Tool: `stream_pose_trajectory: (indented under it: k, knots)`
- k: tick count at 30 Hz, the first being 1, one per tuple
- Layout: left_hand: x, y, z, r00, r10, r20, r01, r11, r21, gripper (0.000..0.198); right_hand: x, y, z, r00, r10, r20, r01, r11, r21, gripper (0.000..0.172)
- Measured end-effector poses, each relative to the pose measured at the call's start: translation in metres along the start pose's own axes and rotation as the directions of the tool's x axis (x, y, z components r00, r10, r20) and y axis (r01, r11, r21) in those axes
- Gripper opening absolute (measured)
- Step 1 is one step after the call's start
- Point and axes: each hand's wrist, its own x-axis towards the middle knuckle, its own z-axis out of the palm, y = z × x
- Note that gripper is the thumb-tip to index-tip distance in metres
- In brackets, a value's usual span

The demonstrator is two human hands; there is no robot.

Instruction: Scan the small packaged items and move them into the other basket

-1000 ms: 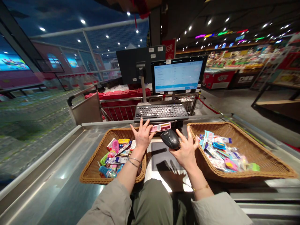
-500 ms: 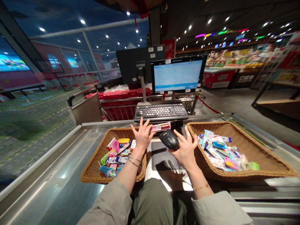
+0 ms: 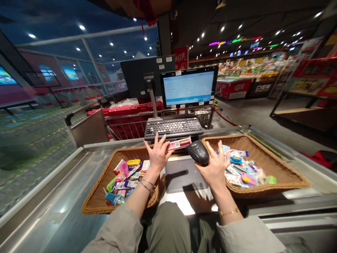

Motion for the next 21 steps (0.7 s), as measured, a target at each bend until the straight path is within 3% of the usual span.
stream_pose_trajectory:
  k: [6,12,16,21]
  knots:
    - [0.02,0.018,-0.001,0.998,0.063,0.022,-0.063,0.998,-0.017,0.031,0.008,0.016,-0.019,0.981,0.173,-0.086,-0.177,0.983,-0.043,0.05]
    - [0.041,0.054,0.004,0.989,0.116,0.091,-0.111,0.992,-0.055,0.035,0.015,0.037,-0.041,0.932,0.314,-0.179,-0.327,0.944,-0.046,0.065]
    - [0.049,0.08,0.011,0.981,0.161,0.106,-0.152,0.984,-0.089,0.034,0.018,0.056,-0.054,0.879,0.415,-0.236,-0.432,0.901,-0.025,0.069]
    - [0.055,0.108,0.027,0.963,0.244,0.112,-0.228,0.964,-0.139,0.03,0.018,0.082,-0.068,0.807,0.481,-0.344,-0.519,0.854,-0.025,0.061]
